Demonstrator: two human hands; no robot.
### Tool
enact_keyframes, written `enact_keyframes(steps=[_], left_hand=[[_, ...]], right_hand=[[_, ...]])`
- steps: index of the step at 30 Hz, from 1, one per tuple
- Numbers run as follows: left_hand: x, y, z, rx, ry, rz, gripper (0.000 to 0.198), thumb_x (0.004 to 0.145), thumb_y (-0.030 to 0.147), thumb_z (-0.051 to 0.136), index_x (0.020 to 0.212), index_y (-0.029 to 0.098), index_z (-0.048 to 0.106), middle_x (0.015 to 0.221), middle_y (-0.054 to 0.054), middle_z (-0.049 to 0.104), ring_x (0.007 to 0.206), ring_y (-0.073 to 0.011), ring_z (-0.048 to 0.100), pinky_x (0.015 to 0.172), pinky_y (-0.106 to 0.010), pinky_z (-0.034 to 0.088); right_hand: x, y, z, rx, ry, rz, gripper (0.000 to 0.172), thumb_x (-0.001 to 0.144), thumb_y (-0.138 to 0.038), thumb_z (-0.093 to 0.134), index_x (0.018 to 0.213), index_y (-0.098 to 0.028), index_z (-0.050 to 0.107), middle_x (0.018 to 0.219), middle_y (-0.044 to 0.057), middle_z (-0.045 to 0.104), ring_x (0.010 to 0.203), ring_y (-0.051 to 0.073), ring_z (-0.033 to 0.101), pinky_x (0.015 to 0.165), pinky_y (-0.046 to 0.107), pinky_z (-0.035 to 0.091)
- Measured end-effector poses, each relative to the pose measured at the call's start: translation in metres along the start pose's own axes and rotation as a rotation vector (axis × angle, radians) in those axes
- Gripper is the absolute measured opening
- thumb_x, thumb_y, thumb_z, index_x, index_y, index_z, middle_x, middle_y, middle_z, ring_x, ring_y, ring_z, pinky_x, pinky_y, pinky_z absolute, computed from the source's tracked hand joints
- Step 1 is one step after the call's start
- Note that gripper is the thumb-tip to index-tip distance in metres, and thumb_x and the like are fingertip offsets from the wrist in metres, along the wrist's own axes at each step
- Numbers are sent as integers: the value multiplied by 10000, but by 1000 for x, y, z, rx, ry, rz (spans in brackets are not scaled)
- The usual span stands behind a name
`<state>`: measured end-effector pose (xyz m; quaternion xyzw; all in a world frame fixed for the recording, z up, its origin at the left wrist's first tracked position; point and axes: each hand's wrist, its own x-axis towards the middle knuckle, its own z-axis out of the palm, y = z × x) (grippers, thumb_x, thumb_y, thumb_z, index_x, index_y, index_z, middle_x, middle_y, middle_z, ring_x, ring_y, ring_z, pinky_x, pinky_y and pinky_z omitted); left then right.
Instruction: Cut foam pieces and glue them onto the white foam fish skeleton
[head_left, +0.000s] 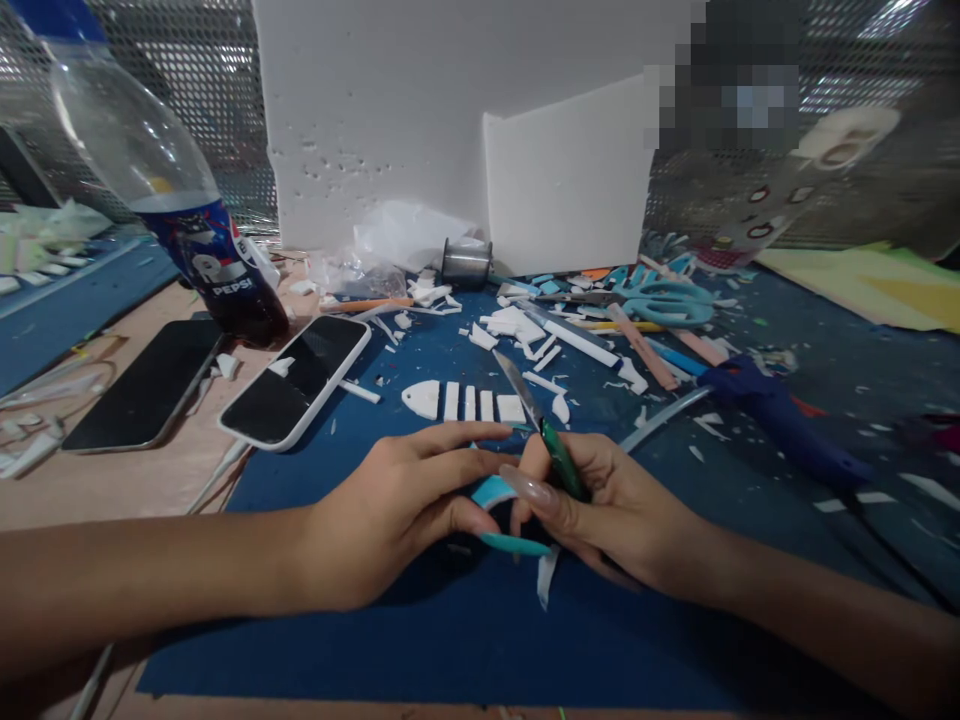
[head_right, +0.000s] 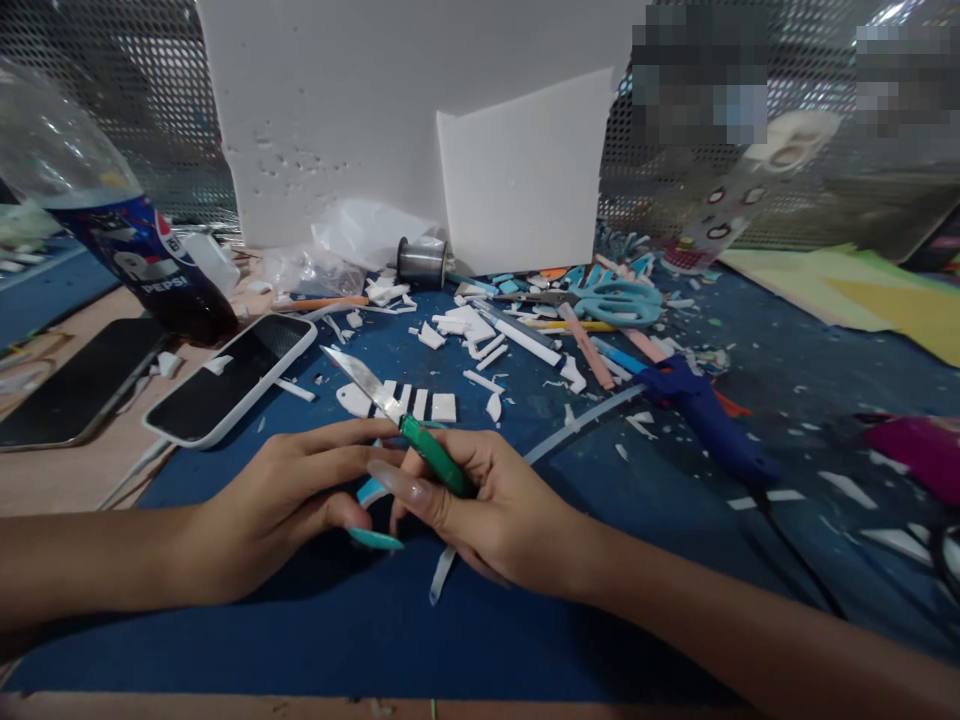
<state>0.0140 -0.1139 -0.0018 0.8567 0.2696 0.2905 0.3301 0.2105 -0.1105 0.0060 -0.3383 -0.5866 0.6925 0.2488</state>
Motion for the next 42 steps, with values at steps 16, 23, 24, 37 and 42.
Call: enact_keyframes(steps=[16,23,24,37,42], left_hand=[[-1,7,15,-784,168,-357,207,861,301,518,926,229,701,907,12,693,878,-134,603,823,-215,445],[3,3,21,-1153,217,-520,165,748,341,665,872,249,725,768,36,694,791,-82,602,786,-155,435],[4,3,20,-1182,221,-555,157,743,324,676,862,234,727,762,30,695,790,-81,606,787,-151,437],[14,6,12,-1354,431,-719,281,898,278,468,821,96,668,957,-64,684,881,-131,646,870,-215,476],[19,0,8,-1388,501,-757,422,965,279,247,924,99,626,952,-82,688,886,-116,658,826,-174,504]], right_hand=[[-7,8,6,-563,176,-387,202,859,-186,481,660,-167,509,556,-52,375,484,63,338,438,183,286],[-4,10,2,-690,170,-499,225,830,-79,478,621,-165,483,548,-58,396,466,48,362,440,166,301],[-4,10,2,-704,167,-520,225,818,-58,477,620,-164,482,542,-60,404,459,44,364,438,160,302],[-7,6,0,-738,119,-479,191,831,-102,492,663,-154,567,567,-21,548,489,65,495,489,161,397],[-11,-5,-3,-661,328,-334,296,885,-292,446,635,-181,562,417,-59,413,347,63,371,366,195,296]])
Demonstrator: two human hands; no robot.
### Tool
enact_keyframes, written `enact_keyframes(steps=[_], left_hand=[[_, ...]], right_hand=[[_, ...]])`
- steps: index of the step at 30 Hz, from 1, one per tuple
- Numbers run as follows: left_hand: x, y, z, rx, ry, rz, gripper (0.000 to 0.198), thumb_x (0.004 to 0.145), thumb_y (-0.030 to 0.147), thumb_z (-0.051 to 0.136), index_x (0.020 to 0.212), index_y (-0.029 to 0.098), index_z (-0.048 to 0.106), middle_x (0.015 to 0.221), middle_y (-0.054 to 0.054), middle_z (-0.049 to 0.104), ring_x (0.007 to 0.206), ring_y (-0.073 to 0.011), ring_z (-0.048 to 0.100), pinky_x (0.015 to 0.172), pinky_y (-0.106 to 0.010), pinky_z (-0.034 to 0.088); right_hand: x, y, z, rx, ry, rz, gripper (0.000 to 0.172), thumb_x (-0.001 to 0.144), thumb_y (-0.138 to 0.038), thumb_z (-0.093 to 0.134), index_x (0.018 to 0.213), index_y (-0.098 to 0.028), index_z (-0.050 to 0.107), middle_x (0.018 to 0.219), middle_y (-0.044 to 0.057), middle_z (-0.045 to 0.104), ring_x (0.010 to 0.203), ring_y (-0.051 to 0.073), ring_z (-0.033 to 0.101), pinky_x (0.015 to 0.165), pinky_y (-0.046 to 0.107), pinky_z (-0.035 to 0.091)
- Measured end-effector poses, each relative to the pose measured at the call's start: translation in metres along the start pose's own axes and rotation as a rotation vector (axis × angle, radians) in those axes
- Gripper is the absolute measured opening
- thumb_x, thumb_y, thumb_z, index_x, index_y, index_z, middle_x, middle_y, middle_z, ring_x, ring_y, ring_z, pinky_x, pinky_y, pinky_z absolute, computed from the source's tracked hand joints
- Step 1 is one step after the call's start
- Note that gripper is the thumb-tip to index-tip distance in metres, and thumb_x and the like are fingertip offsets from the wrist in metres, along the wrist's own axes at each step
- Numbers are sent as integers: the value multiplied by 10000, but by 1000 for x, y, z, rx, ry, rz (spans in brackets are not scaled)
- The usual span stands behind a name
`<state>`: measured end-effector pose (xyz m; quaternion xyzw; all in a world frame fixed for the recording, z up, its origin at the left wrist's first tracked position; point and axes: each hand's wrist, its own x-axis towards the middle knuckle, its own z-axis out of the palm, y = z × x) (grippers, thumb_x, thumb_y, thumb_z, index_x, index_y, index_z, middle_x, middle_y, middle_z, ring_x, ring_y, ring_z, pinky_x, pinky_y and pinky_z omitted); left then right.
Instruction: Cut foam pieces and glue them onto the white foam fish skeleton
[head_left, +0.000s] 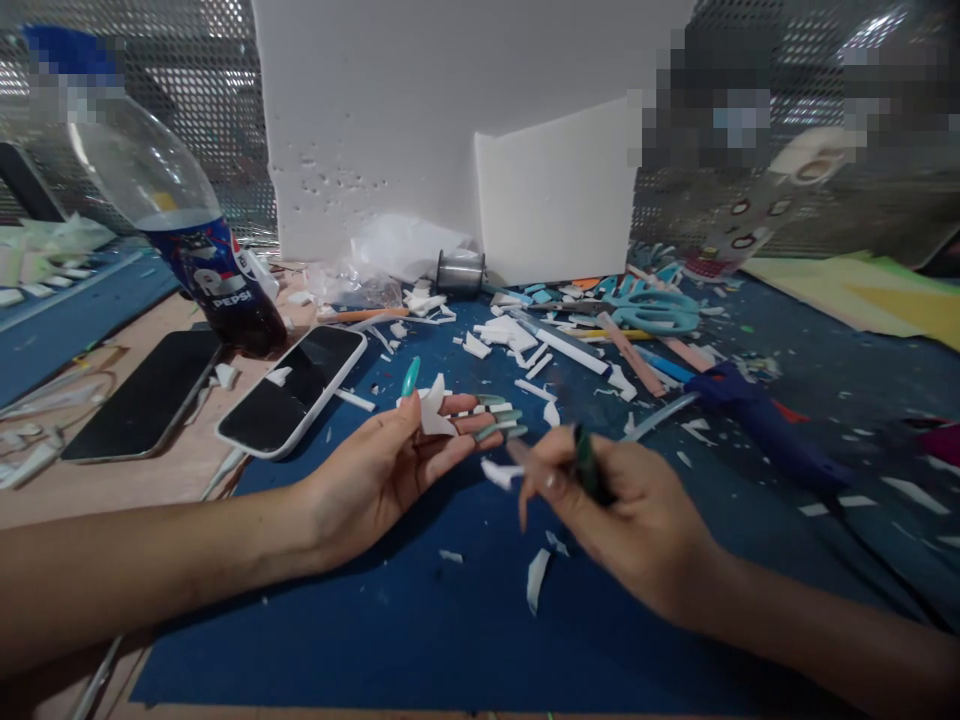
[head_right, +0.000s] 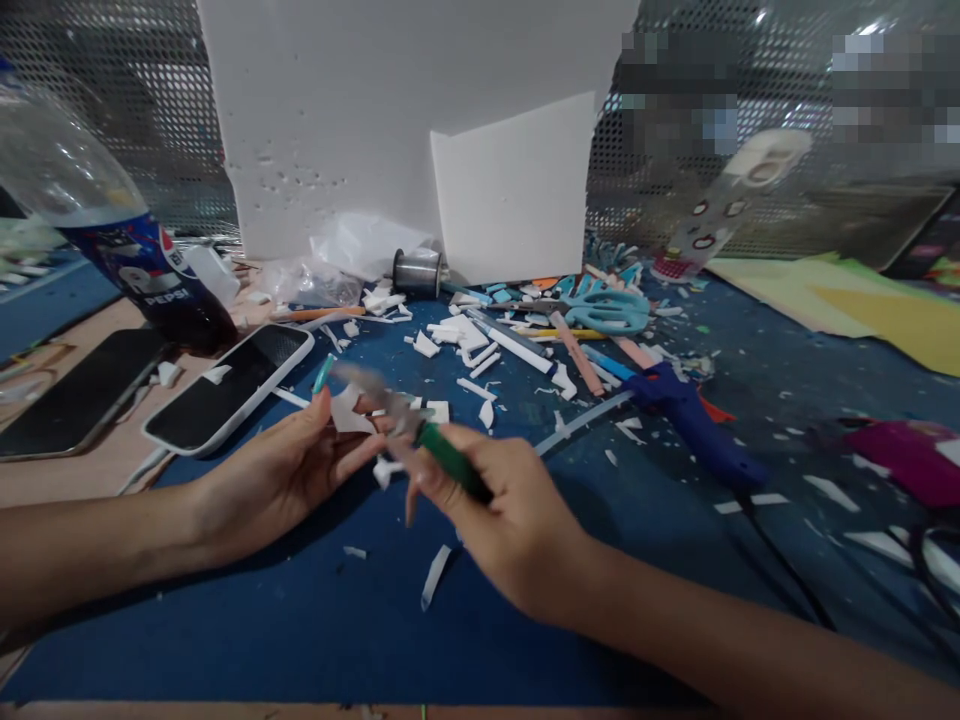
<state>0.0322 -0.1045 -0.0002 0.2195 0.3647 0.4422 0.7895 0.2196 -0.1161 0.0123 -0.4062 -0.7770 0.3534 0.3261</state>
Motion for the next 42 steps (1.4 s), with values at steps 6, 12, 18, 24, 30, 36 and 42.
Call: enact_keyframes(steps=[6,12,18,24,30,36,42], left_hand=[[-3,3,-3,15,-79,-89,473,956,342,216,936,114,630,878,-84,702,732,-111,684,679,-166,546],[-3,3,-8,9,-125,-133,490,948,374,206,969,134,634,958,-92,693,770,-121,680,691,-179,544],[-2,1,-9,30,-160,-130,458,932,418,279,914,147,648,910,-78,678,763,-114,652,700,-190,515],[-8,4,-14,701,-191,332,271,707,339,698,920,178,647,647,29,530,576,-77,480,538,-169,407],[-17,4,-16,1302,-94,552,637,654,439,709,1191,214,451,744,14,581,580,-101,531,490,-170,391],[-16,0,-15,1368,-82,557,599,676,450,687,1161,201,438,725,22,591,577,-103,568,525,-170,398],[-14,0,-16,1385,-152,587,558,696,430,676,1148,191,452,700,17,590,594,-121,584,556,-182,405]], right_hand=[[24,13,-30,7,430,191,394,864,-381,488,518,-196,458,310,-79,349,294,64,341,406,225,330],[40,35,-52,-126,494,366,416,817,-444,522,492,-188,487,370,-28,468,301,67,324,359,247,314],[42,36,-53,-168,492,381,208,776,-389,590,793,-183,568,413,-50,499,308,85,403,332,224,298],[32,28,-37,284,209,302,279,848,-441,498,753,-180,527,341,-103,341,277,39,283,343,191,284],[7,5,-4,443,-227,543,389,780,-506,554,973,-169,533,345,-126,336,247,43,279,286,170,233],[1,1,7,446,-253,501,282,771,-429,601,895,-181,549,454,-116,273,347,36,264,329,167,222],[5,2,7,452,-237,482,264,766,-404,613,863,-180,514,474,-117,268,359,38,292,343,166,279]])
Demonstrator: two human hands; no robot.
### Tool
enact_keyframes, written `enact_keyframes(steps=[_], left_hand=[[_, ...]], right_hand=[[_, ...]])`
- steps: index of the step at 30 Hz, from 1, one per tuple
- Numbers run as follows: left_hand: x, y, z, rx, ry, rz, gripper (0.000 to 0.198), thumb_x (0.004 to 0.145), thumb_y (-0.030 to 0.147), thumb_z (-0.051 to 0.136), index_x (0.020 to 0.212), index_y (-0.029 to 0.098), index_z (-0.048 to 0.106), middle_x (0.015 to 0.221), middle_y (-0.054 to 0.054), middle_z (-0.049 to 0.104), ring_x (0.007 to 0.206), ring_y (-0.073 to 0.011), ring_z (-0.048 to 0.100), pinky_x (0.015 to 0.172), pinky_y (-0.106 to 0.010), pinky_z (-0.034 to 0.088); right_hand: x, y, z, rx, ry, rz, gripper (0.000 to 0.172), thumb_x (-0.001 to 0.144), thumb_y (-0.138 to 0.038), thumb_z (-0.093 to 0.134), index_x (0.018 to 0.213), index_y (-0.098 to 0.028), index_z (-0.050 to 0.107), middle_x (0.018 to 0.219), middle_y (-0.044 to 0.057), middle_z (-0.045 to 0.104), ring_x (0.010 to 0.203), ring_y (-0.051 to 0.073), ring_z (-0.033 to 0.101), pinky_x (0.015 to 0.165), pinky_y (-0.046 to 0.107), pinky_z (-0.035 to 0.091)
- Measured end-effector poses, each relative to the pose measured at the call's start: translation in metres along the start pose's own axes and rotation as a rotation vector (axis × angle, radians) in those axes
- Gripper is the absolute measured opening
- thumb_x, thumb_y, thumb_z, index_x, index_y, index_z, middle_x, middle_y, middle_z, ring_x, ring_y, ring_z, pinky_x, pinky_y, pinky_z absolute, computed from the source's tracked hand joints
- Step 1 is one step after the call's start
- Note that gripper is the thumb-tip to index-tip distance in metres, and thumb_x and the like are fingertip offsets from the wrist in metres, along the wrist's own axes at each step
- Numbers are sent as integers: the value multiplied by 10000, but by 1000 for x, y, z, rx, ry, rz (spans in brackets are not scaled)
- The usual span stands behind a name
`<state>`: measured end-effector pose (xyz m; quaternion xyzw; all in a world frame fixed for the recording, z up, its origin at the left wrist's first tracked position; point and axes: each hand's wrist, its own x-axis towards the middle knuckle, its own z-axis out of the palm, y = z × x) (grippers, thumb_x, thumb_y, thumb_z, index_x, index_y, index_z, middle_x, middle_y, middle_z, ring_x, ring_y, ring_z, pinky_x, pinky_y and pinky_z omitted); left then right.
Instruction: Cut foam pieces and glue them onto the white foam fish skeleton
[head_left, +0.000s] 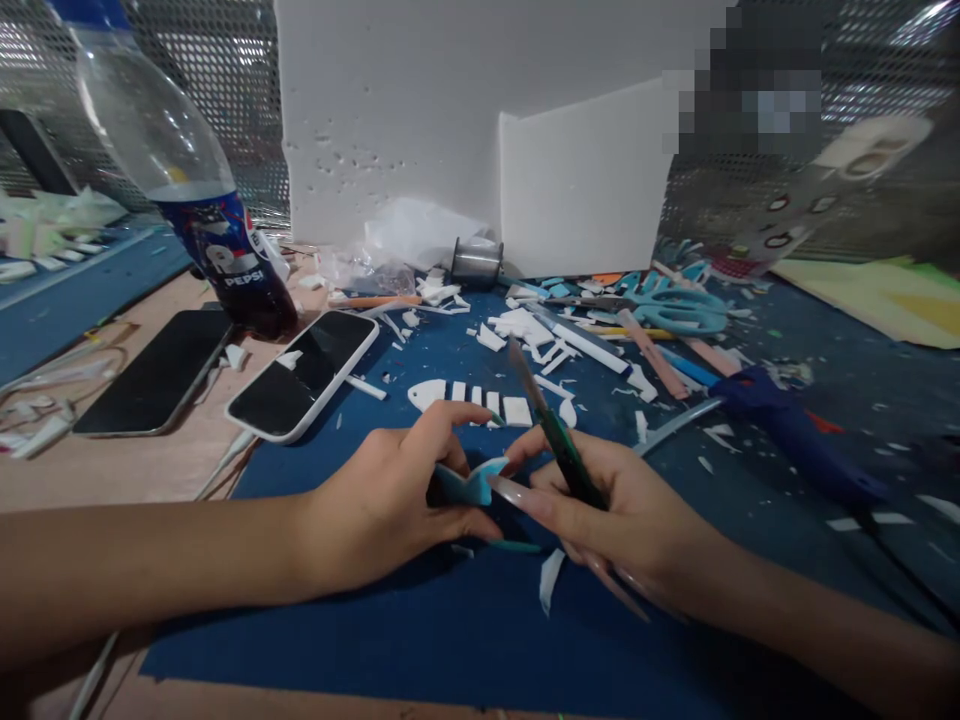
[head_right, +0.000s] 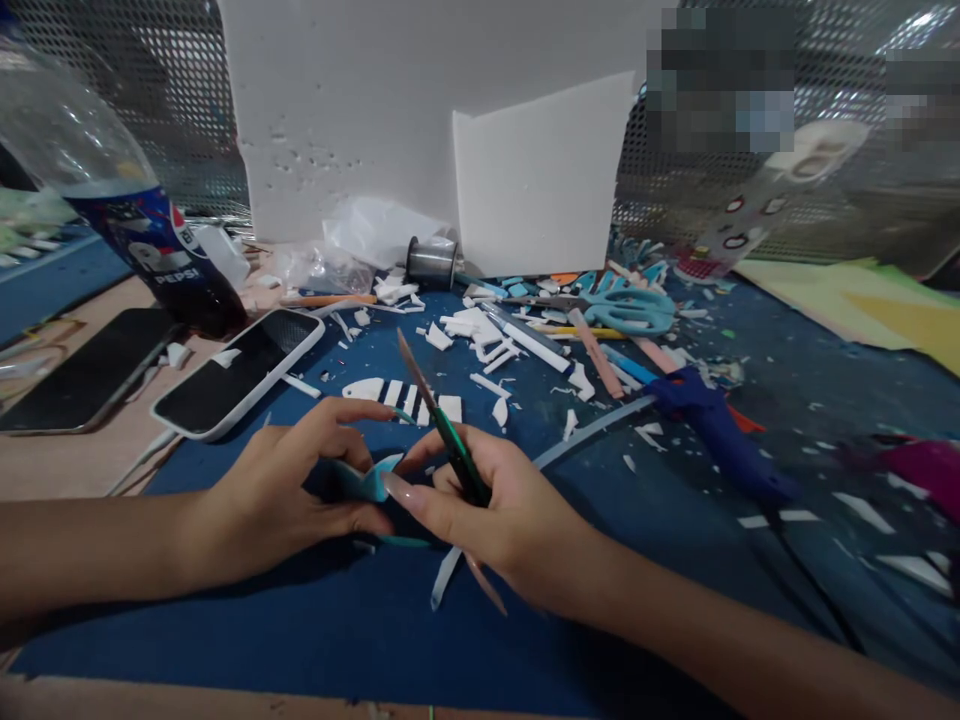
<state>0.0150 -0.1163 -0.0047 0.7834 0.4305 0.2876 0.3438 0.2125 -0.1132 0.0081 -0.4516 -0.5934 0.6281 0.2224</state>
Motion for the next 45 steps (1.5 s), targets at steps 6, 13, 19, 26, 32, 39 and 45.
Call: enact_keyframes(steps=[6,13,19,26,32,39,45], left_hand=[[1,0,-1,-61,-129,-13,626,708,465,647,1216,202,392,769,-1,605,599,-126,590,537,-189,422],[2,1,-4,-250,-100,-122,572,671,435,694,1107,200,407,784,-5,597,591,-120,555,517,-196,414],[4,-2,-2,-280,-153,-138,289,778,417,583,704,147,513,577,33,471,532,-87,404,489,-196,315],[3,-3,-1,-132,-51,-125,249,815,402,540,744,175,464,574,49,458,507,-85,385,465,-186,295],[2,0,4,9,-60,-125,322,770,446,589,871,191,420,627,18,565,534,-131,509,481,-209,301],[6,0,3,56,-116,-65,158,833,280,526,777,189,410,563,53,464,476,-99,406,468,-200,264],[5,6,-2,87,-222,-118,205,841,355,494,865,152,484,580,33,477,501,-106,426,466,-201,278]], right_hand=[[0,3,2,-1,-80,-9,239,831,-423,529,849,-194,463,474,-120,330,301,16,295,290,131,247],[2,6,-2,101,-30,-94,237,834,-438,527,859,-213,457,417,-133,320,285,18,271,299,129,230],[-1,10,-3,171,-42,-110,229,842,-440,517,876,-222,459,420,-131,325,278,23,259,301,148,216],[-1,10,1,15,31,-225,191,879,-388,479,868,-197,495,436,-109,326,309,32,267,316,179,204],[-1,6,5,-209,107,-246,179,881,-346,467,805,-191,515,607,-43,422,504,73,367,449,203,298],[-4,8,4,-156,-29,-183,206,887,-395,455,857,-199,509,635,-53,364,506,61,302,436,190,254],[-5,6,-3,-66,27,-220,407,893,-543,297,856,-186,488,455,-86,365,329,48,299,327,165,270]])
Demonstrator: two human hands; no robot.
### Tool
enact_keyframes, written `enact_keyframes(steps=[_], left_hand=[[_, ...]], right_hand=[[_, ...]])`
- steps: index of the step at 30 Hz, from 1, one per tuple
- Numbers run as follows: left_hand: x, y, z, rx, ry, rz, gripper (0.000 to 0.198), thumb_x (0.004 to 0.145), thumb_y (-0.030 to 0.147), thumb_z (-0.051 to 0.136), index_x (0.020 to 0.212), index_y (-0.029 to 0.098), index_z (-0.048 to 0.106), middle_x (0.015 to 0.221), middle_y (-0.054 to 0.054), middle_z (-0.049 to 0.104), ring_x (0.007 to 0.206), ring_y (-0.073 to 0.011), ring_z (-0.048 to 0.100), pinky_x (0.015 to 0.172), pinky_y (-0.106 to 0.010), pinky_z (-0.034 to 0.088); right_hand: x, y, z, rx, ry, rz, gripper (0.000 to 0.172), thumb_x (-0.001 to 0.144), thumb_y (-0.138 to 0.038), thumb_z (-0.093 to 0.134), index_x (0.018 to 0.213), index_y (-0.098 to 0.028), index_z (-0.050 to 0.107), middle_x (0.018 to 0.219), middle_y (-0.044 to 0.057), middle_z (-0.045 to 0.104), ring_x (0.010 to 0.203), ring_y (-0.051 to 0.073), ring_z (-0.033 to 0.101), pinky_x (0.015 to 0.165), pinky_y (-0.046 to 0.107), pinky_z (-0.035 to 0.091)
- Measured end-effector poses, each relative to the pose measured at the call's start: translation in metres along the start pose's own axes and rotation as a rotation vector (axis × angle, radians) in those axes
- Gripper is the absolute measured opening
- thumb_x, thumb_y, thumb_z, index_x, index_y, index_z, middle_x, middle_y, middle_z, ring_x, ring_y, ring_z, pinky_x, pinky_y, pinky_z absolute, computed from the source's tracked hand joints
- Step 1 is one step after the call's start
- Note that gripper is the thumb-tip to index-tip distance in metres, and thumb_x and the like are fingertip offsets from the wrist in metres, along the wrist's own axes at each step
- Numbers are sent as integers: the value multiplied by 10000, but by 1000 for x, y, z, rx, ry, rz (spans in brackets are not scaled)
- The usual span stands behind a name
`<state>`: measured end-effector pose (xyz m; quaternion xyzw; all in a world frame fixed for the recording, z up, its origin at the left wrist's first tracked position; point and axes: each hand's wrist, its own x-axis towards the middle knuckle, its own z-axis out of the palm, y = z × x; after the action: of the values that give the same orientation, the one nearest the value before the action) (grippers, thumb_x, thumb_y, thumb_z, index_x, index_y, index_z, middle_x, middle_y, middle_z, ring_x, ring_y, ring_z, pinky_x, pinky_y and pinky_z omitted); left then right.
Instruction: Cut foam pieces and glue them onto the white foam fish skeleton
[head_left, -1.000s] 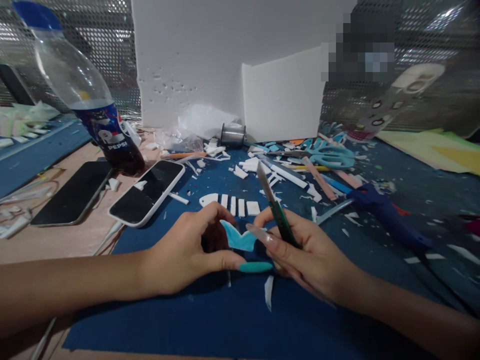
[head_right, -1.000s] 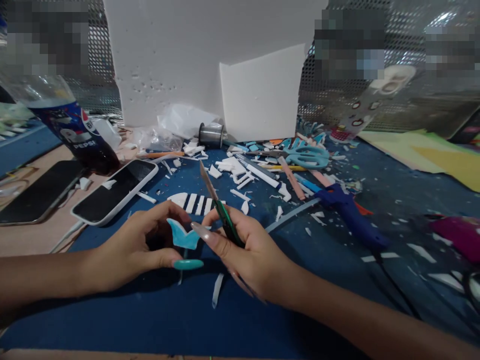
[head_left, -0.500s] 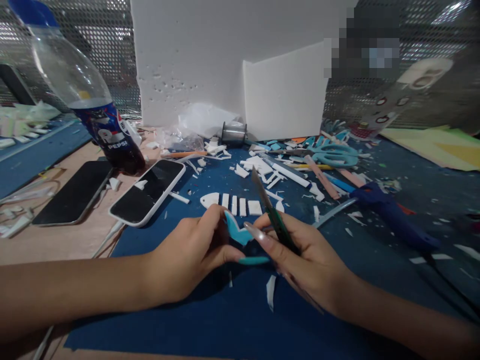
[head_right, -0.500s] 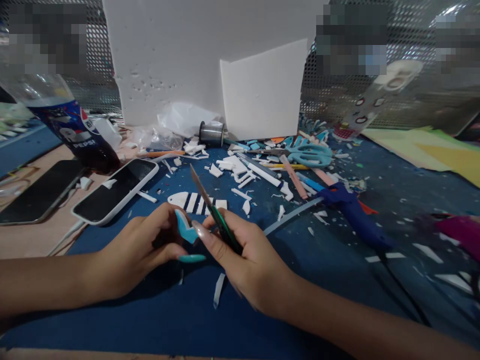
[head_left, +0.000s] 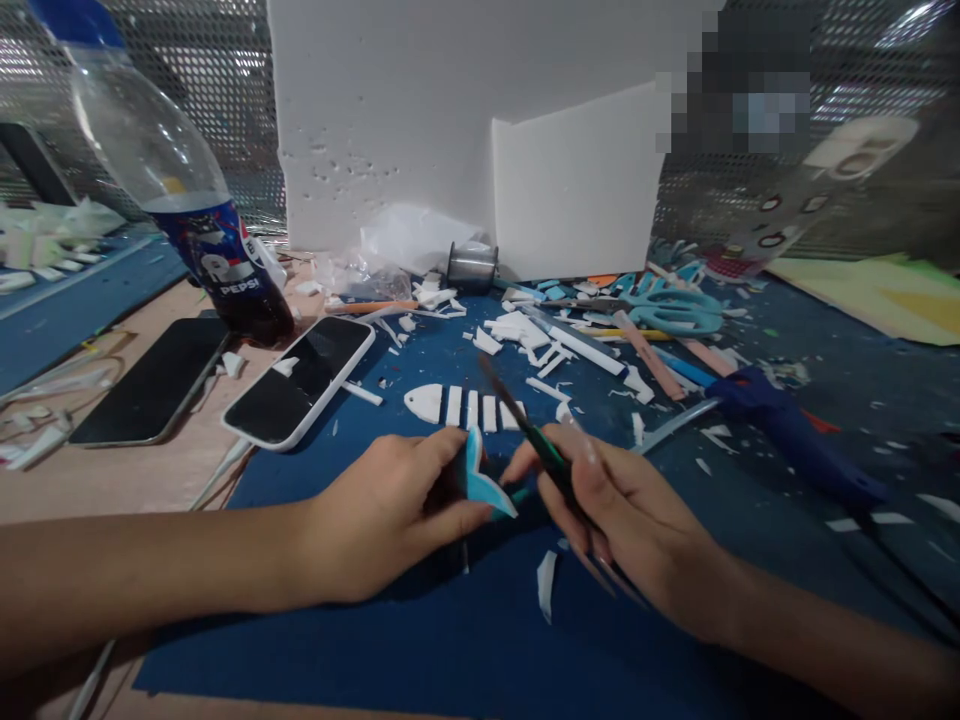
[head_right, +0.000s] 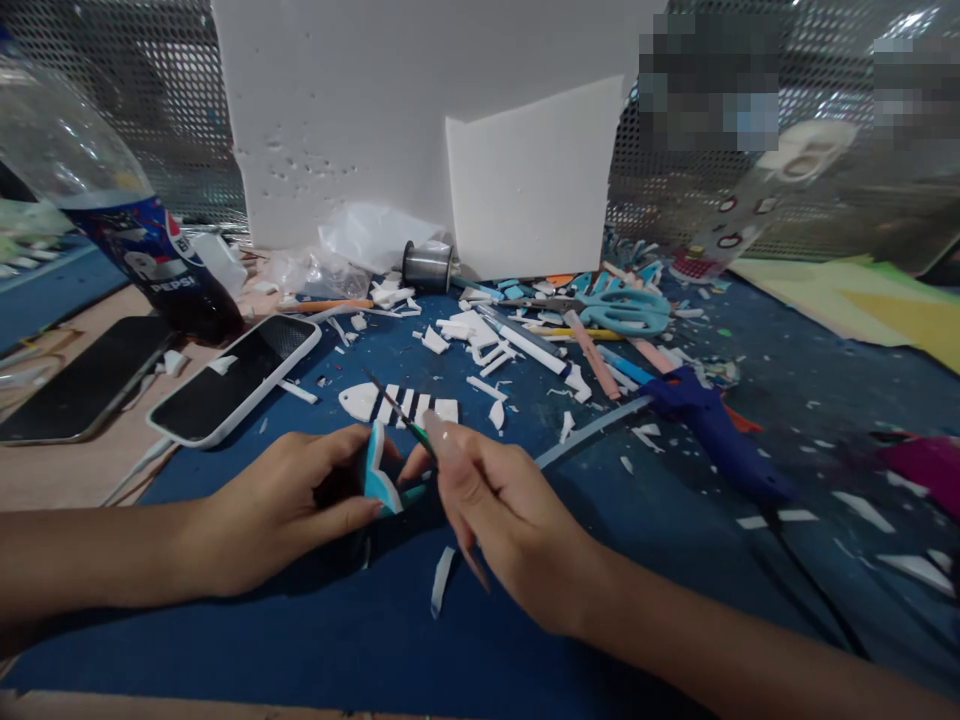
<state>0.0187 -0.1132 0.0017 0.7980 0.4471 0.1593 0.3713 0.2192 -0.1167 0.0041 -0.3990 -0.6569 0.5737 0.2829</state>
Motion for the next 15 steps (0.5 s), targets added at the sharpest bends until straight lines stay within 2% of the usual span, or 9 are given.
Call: enact_keyframes(steps=[3,8,15], left_hand=[[-2,1,-2,-33,-11,41,233,835,380,497,810,149,483,576,36,467,502,-96,419,459,-195,273],[-4,-2,-4,-176,-25,46,240,808,378,536,774,150,470,581,43,477,498,-81,423,454,-184,293],[-7,-5,-6,-292,-3,131,251,819,391,517,803,143,485,596,32,486,508,-88,449,449,-193,313]], right_hand=[[3,1,-8,-156,88,-75,379,913,-488,312,741,-190,471,433,-79,378,332,53,338,344,166,300],[8,3,-16,-467,68,-237,310,920,-374,377,702,-183,490,474,-60,411,382,62,390,379,187,295],[9,-3,-9,-664,74,-318,253,891,-207,405,672,-169,525,516,-39,462,433,69,411,420,188,307]])
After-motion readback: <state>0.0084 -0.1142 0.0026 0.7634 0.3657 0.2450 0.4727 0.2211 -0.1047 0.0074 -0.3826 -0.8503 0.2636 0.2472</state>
